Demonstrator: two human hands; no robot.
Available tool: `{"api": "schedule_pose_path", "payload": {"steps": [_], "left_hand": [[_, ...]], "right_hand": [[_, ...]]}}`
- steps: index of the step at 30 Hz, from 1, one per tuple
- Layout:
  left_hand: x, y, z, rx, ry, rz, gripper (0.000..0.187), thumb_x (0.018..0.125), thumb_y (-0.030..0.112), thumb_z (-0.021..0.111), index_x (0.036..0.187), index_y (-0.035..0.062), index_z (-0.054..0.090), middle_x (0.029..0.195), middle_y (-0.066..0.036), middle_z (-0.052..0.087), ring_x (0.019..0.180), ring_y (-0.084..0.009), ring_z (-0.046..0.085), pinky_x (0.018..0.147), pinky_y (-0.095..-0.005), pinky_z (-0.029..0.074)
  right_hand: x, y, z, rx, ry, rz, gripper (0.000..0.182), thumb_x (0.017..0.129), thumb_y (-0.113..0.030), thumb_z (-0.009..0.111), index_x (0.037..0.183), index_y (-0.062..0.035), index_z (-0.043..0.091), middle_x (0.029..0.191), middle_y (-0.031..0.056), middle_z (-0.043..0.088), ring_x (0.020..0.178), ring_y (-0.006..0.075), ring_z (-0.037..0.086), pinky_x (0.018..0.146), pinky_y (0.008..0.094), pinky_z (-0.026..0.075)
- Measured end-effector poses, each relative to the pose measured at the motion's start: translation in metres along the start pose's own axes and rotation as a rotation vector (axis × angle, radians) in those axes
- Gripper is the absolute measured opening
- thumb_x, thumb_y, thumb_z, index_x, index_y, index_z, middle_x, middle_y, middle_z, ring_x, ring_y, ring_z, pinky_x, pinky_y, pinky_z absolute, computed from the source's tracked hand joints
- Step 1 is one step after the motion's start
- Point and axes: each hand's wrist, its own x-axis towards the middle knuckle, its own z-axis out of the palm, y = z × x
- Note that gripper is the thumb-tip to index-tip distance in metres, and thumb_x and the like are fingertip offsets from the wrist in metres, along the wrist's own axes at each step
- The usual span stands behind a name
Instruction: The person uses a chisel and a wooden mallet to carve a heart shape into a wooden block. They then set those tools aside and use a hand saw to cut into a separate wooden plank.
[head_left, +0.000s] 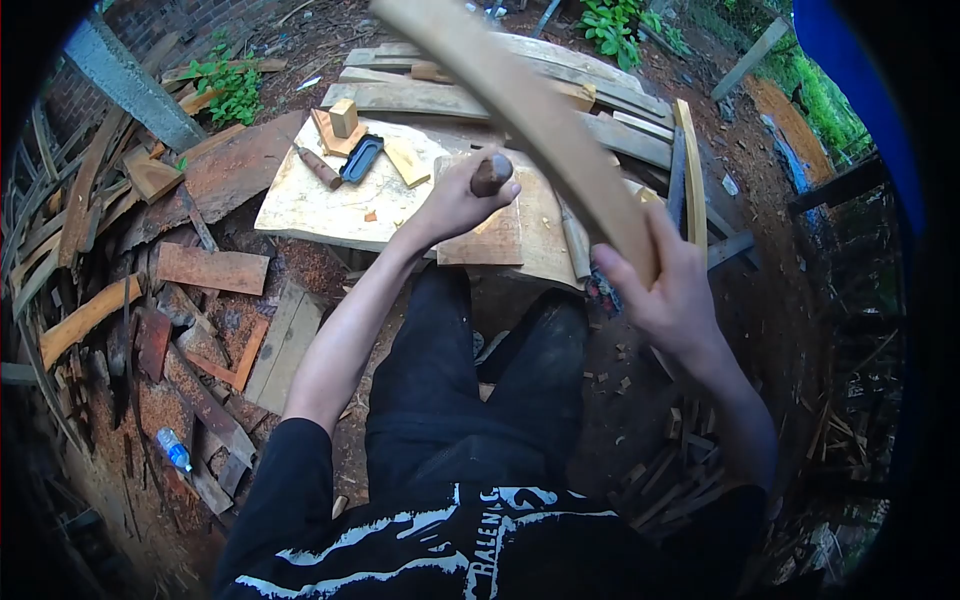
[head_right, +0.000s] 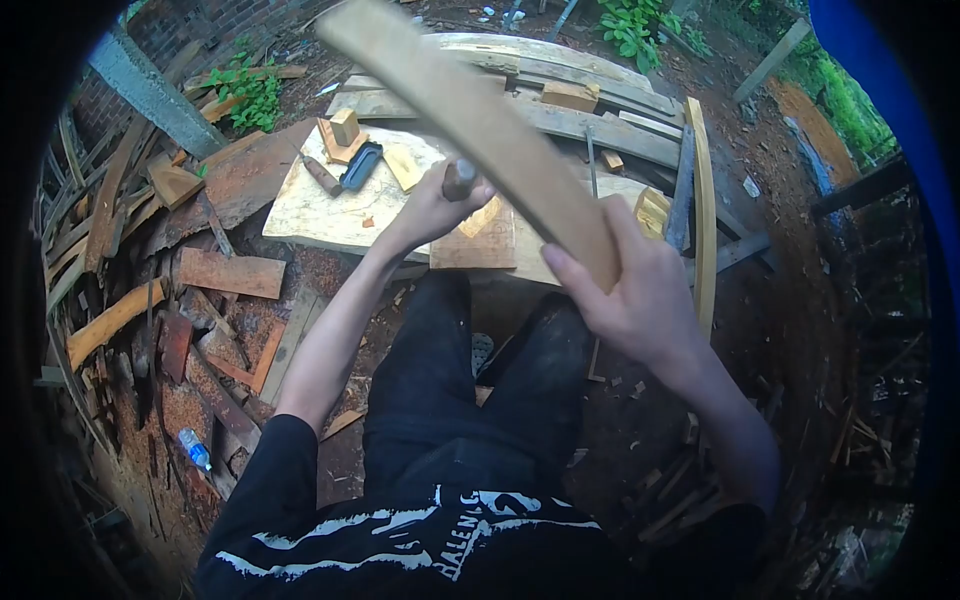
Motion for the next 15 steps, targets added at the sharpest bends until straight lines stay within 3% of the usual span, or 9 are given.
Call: {"api": "schedule_pose_path", "payload": {"steps": [3, 4, 5, 7, 9, 10, 11, 13, 15], "left_hand": [[0.003, 0.004, -0.006, 0.004, -0.038, -0.068, 0.045, 0.098, 0.032, 0.073, 0.130, 0.0030, 0.060, 0.109, -0.014, 0.071, 0.099, -0.0178, 0.067, 0.092, -0.0343, 0.053], [0.001, 0.011, -0.010, -0.023, -0.095, -0.184, 0.046, 0.098, 0.032, 0.074, 0.131, 0.0041, 0.060, 0.110, -0.013, 0.071, 0.099, -0.0176, 0.067, 0.092, -0.0343, 0.052], [0.001, 0.009, -0.007, -0.026, -0.089, -0.182, 0.046, 0.098, 0.032, 0.074, 0.131, 0.0041, 0.060, 0.110, -0.013, 0.071, 0.099, -0.0176, 0.067, 0.092, -0.0343, 0.052], [0.003, 0.011, -0.001, -0.118, 0.024, 0.074, 0.046, 0.098, 0.032, 0.074, 0.131, 0.0027, 0.060, 0.111, -0.014, 0.072, 0.101, -0.0191, 0.067, 0.092, -0.0347, 0.053], [0.002, 0.009, -0.004, -0.002, 0.021, -0.027, 0.050, 0.098, 0.033, 0.074, 0.132, -0.0005, 0.060, 0.114, -0.017, 0.072, 0.103, -0.0211, 0.068, 0.092, -0.0350, 0.053], [0.000, 0.010, -0.004, 0.014, 0.051, -0.021, 0.044, 0.097, 0.032, 0.074, 0.124, -0.0003, 0.062, 0.105, -0.011, 0.071, 0.096, -0.0176, 0.067, 0.086, -0.0343, 0.053], [0.001, 0.011, -0.005, 0.033, 0.081, -0.010, 0.038, 0.097, 0.032, 0.074, 0.117, 0.0000, 0.065, 0.095, -0.005, 0.070, 0.089, -0.0142, 0.066, 0.079, -0.0335, 0.053], [0.002, -0.002, -0.002, 0.016, 0.117, 0.066, 0.040, 0.097, 0.033, 0.074, 0.116, -0.0004, 0.064, 0.094, -0.008, 0.071, 0.088, -0.0167, 0.066, 0.080, -0.0340, 0.053], [0.000, -0.008, -0.005, 0.004, 0.144, 0.140, 0.042, 0.097, 0.035, 0.075, 0.115, -0.0007, 0.063, 0.092, -0.011, 0.071, 0.086, -0.0191, 0.066, 0.081, -0.0346, 0.053]], "right_hand": [[-0.001, 0.002, -0.002, -0.069, -0.058, 0.020, 0.047, 0.095, -0.044, 0.072, 0.111, -0.0007, 0.061, 0.077, 0.0261, 0.069, 0.075, 0.0424, 0.074, 0.069, 0.0470, 0.057], [0.004, -0.003, -0.010, -0.285, -0.238, 0.093, 0.048, 0.095, -0.043, 0.072, 0.112, -0.0002, 0.061, 0.078, 0.0253, 0.070, 0.076, 0.0423, 0.074, 0.070, 0.0462, 0.057], [0.003, 0.000, -0.011, -0.290, -0.240, 0.088, 0.048, 0.095, -0.043, 0.072, 0.112, -0.0002, 0.061, 0.078, 0.0253, 0.070, 0.076, 0.0423, 0.074, 0.070, 0.0462, 0.057], [0.001, 0.009, -0.007, -0.291, -0.098, -0.016, 0.048, 0.095, -0.045, 0.071, 0.112, -0.0005, 0.061, 0.077, 0.0242, 0.070, 0.077, 0.0413, 0.075, 0.071, 0.0456, 0.057], [-0.002, 0.012, 0.004, -0.121, -0.040, 0.004, 0.048, 0.096, -0.045, 0.070, 0.113, -0.0006, 0.061, 0.076, 0.0237, 0.070, 0.077, 0.0404, 0.075, 0.071, 0.0453, 0.057], [-0.003, 0.011, 0.007, 0.056, 0.026, 0.031, 0.049, 0.096, -0.046, 0.070, 0.113, -0.0008, 0.061, 0.075, 0.0232, 0.070, 0.077, 0.0394, 0.075, 0.071, 0.0450, 0.057], [-0.001, 0.012, 0.005, 0.049, 0.023, 0.023, 0.049, 0.096, -0.046, 0.070, 0.113, -0.0008, 0.061, 0.075, 0.0232, 0.070, 0.077, 0.0394, 0.075, 0.071, 0.0450, 0.057], [0.003, 0.010, 0.001, -0.176, -0.169, 0.123, 0.044, 0.098, -0.041, 0.070, 0.112, -0.0004, 0.062, 0.073, 0.0201, 0.071, 0.074, 0.0347, 0.076, 0.069, 0.0427, 0.057], [0.004, 0.009, -0.004, -0.064, -0.216, 0.174, 0.041, 0.099, -0.037, 0.070, 0.112, 0.0014, 0.062, 0.075, 0.0178, 0.071, 0.074, 0.0316, 0.076, 0.068, 0.0401, 0.056]]}}
